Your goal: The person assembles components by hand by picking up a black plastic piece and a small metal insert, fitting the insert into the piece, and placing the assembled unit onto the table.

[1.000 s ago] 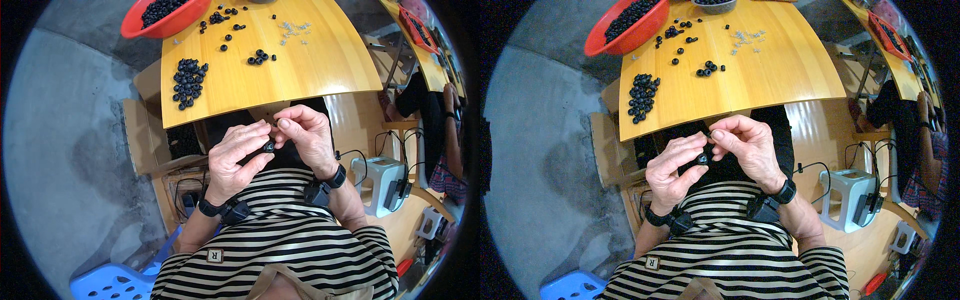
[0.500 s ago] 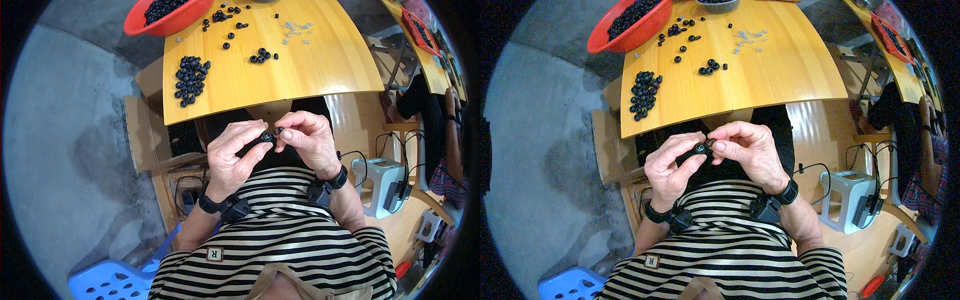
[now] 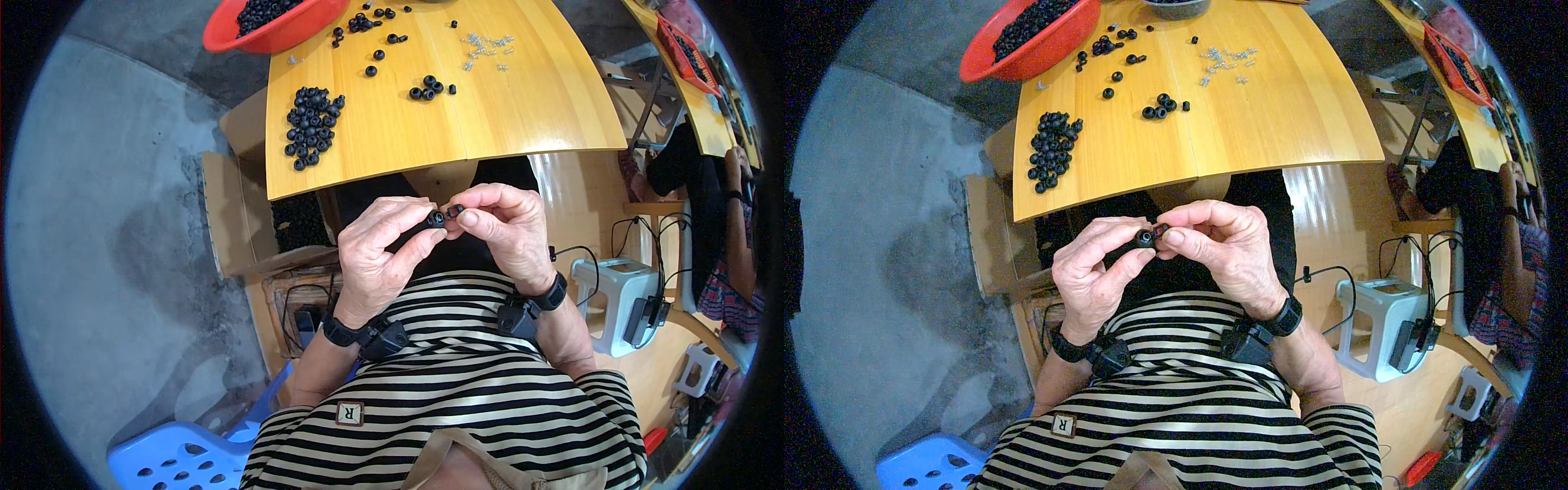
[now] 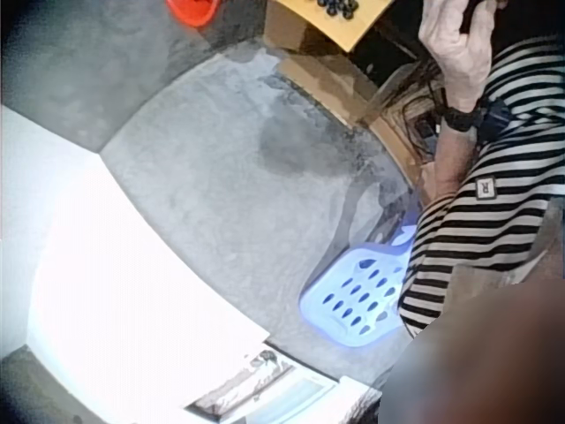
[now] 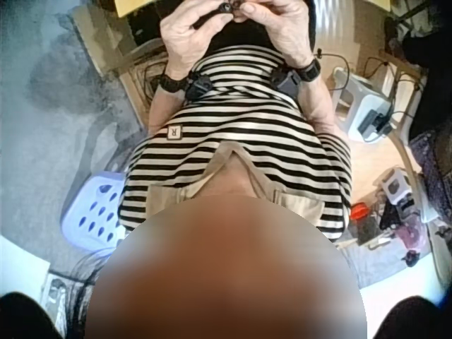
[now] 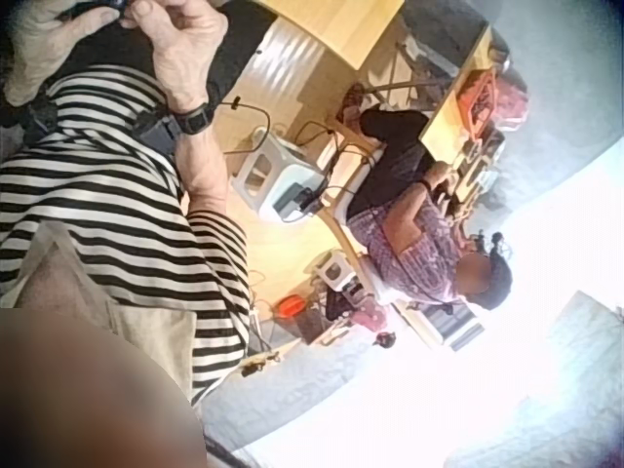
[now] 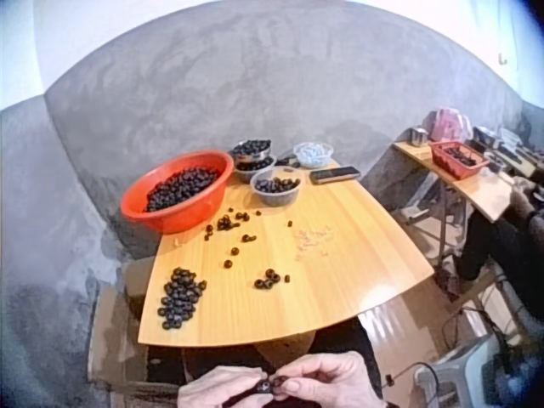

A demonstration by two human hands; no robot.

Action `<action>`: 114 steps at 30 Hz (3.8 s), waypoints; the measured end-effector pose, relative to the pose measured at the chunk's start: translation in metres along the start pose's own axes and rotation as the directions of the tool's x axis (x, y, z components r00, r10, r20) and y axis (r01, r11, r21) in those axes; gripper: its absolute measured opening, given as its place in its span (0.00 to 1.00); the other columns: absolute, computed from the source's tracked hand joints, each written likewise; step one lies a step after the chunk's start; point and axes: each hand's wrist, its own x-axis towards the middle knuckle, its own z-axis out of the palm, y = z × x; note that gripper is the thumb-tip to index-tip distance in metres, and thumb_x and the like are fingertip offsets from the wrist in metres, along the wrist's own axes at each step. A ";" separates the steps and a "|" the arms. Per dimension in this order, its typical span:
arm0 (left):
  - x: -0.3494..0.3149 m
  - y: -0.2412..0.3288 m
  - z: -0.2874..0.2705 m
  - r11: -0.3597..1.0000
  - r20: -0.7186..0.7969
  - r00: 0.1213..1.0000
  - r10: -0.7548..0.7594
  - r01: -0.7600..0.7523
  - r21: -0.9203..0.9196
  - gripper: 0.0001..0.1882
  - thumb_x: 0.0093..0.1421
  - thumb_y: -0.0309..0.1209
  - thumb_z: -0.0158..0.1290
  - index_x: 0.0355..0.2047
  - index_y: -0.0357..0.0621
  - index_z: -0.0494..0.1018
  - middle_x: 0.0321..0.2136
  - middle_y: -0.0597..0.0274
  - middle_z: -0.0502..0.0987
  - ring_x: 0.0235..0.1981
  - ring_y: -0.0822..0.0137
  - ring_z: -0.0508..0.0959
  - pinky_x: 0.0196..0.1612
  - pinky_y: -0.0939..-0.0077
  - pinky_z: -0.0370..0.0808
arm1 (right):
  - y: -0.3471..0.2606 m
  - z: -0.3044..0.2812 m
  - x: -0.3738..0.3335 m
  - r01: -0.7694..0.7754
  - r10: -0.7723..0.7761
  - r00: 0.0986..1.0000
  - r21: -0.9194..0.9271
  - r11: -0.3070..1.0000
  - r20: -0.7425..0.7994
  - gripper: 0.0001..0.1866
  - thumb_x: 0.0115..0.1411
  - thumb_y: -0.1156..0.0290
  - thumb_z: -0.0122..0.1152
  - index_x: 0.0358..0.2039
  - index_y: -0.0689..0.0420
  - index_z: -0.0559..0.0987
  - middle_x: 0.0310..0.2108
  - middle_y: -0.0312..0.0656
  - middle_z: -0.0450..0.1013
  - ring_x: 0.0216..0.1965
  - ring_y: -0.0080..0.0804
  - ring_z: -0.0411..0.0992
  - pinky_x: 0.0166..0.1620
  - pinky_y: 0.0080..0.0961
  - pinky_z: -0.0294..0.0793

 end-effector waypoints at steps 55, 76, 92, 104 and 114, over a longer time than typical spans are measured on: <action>0.007 0.013 -0.002 0.956 0.077 0.994 0.077 -0.095 0.279 0.17 0.45 0.18 0.66 0.39 0.35 0.79 0.31 0.52 0.80 0.33 0.58 0.80 0.37 0.71 0.78 | -0.011 0.009 0.000 0.251 -0.235 0.966 -0.585 0.772 0.105 0.06 0.54 0.77 0.67 0.32 0.63 0.81 0.28 0.43 0.77 0.28 0.28 0.76 0.32 0.21 0.76; 0.005 0.005 0.004 0.971 0.082 0.991 0.108 -0.123 0.205 0.16 0.47 0.16 0.63 0.38 0.33 0.77 0.29 0.53 0.78 0.32 0.57 0.79 0.34 0.70 0.77 | -0.004 -0.001 0.001 0.102 -0.079 0.994 -0.368 0.924 0.078 0.05 0.55 0.77 0.68 0.32 0.62 0.80 0.28 0.38 0.76 0.28 0.21 0.74 0.31 0.19 0.75; 0.001 -0.004 0.008 0.986 0.045 0.988 0.147 -0.149 0.067 0.18 0.46 0.21 0.66 0.40 0.42 0.81 0.37 0.61 0.76 0.45 0.56 0.73 0.46 0.66 0.74 | 0.005 -0.012 0.008 -0.230 0.219 0.938 0.008 0.973 0.268 0.12 0.60 0.65 0.66 0.35 0.62 0.80 0.23 0.35 0.75 0.23 0.17 0.71 0.25 0.14 0.72; 0.005 0.003 0.009 0.978 0.075 0.989 0.128 -0.138 0.157 0.17 0.44 0.20 0.65 0.37 0.39 0.80 0.34 0.61 0.76 0.38 0.60 0.75 0.42 0.68 0.73 | 0.014 -0.003 0.007 -0.331 0.305 0.929 0.100 0.938 0.211 0.09 0.60 0.67 0.61 0.26 0.57 0.76 0.17 0.28 0.65 0.16 0.10 0.55 0.19 0.11 0.51; 0.005 0.000 0.009 0.978 0.101 0.973 0.207 -0.209 0.010 0.12 0.44 0.22 0.66 0.32 0.38 0.79 0.32 0.63 0.77 0.37 0.61 0.76 0.41 0.71 0.70 | 0.017 -0.002 0.006 -0.451 0.330 0.863 0.288 0.845 0.382 0.09 0.57 0.67 0.65 0.27 0.57 0.75 0.17 0.24 0.61 0.16 0.10 0.52 0.19 0.14 0.45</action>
